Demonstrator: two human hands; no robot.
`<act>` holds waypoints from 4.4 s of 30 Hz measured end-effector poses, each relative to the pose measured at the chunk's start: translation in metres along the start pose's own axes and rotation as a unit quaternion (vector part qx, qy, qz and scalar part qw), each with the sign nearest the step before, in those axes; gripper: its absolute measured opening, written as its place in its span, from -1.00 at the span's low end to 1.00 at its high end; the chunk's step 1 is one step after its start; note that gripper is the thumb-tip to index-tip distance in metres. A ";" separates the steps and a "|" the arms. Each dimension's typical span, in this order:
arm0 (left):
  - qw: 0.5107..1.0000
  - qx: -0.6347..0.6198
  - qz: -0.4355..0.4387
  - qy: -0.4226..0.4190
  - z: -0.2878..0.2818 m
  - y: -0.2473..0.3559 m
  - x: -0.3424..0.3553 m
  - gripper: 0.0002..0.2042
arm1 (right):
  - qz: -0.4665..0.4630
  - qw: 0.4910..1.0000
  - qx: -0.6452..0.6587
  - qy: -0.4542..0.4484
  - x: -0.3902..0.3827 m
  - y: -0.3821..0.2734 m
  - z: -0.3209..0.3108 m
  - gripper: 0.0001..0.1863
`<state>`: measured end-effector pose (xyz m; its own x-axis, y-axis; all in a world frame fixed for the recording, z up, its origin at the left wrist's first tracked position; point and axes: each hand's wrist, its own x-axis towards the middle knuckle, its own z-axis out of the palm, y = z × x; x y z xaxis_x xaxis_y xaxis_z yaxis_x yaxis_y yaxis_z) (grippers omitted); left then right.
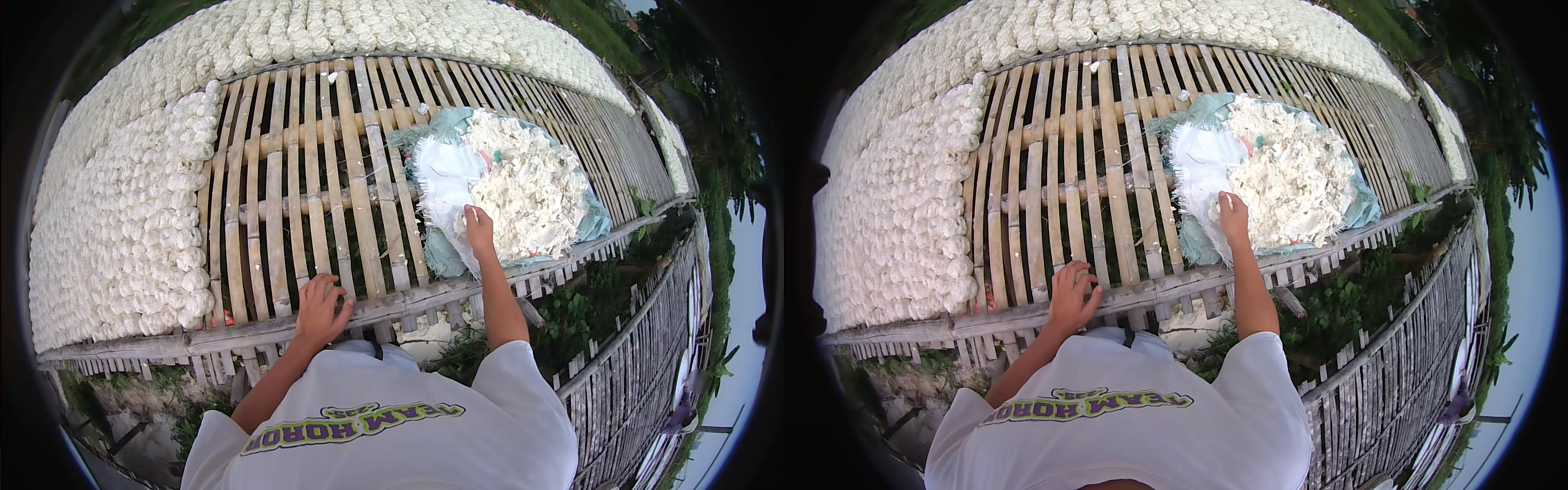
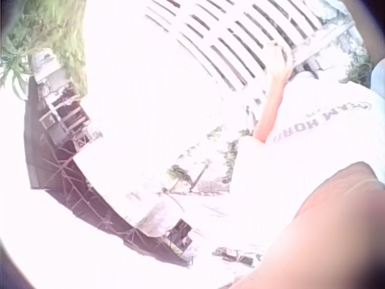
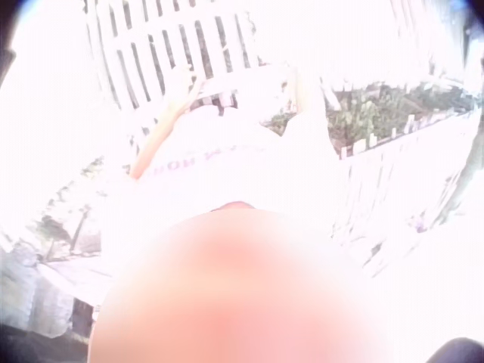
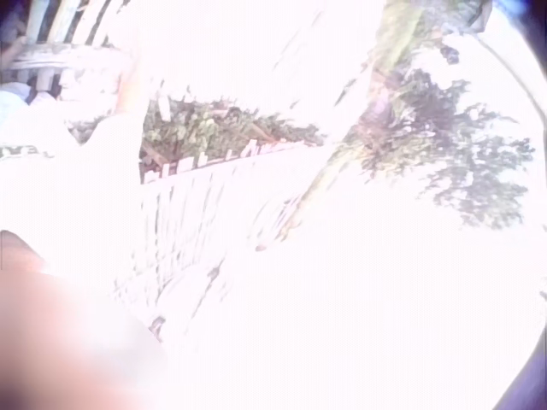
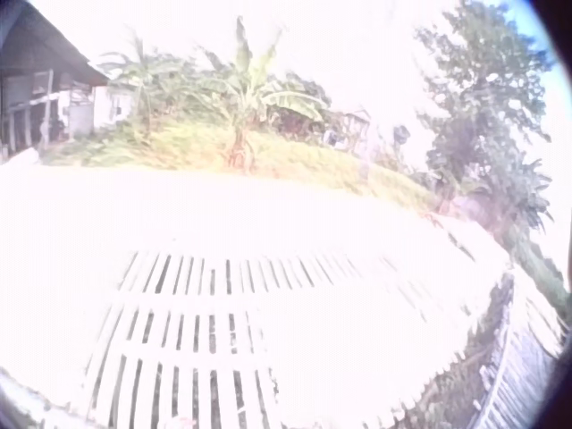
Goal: The person repeatedly scoops portions of white dough from a cloth on a bamboo rack, rolls them into balls by hand, and places them in neat rows on the rack. The process is continuous and repetitive throughout the clip.
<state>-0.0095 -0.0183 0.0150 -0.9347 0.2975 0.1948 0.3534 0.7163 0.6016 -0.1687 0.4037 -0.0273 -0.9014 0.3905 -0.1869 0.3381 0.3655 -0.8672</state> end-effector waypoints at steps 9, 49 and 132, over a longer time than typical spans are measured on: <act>0.810 -0.555 -0.179 -0.065 0.004 0.039 0.034 -0.49 | 0.018 0.880 0.464 -0.099 -0.172 -0.123 0.046 -0.52; 0.359 -0.861 -0.359 -0.036 -0.015 -0.038 0.000 -0.54 | -0.307 0.924 -0.227 0.007 -0.033 -0.084 0.076 -0.61; 0.335 -0.862 -0.372 -0.075 -0.017 -0.046 0.001 -0.62 | -0.034 0.982 -0.145 0.117 0.048 0.048 -0.067 -0.48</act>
<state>-0.0271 -0.0617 0.0003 -0.6804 0.5627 -0.4695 -0.6446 -0.7643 0.0183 -0.1776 0.4967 -0.0471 -0.8490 0.5284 0.0069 0.3734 0.6091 -0.6997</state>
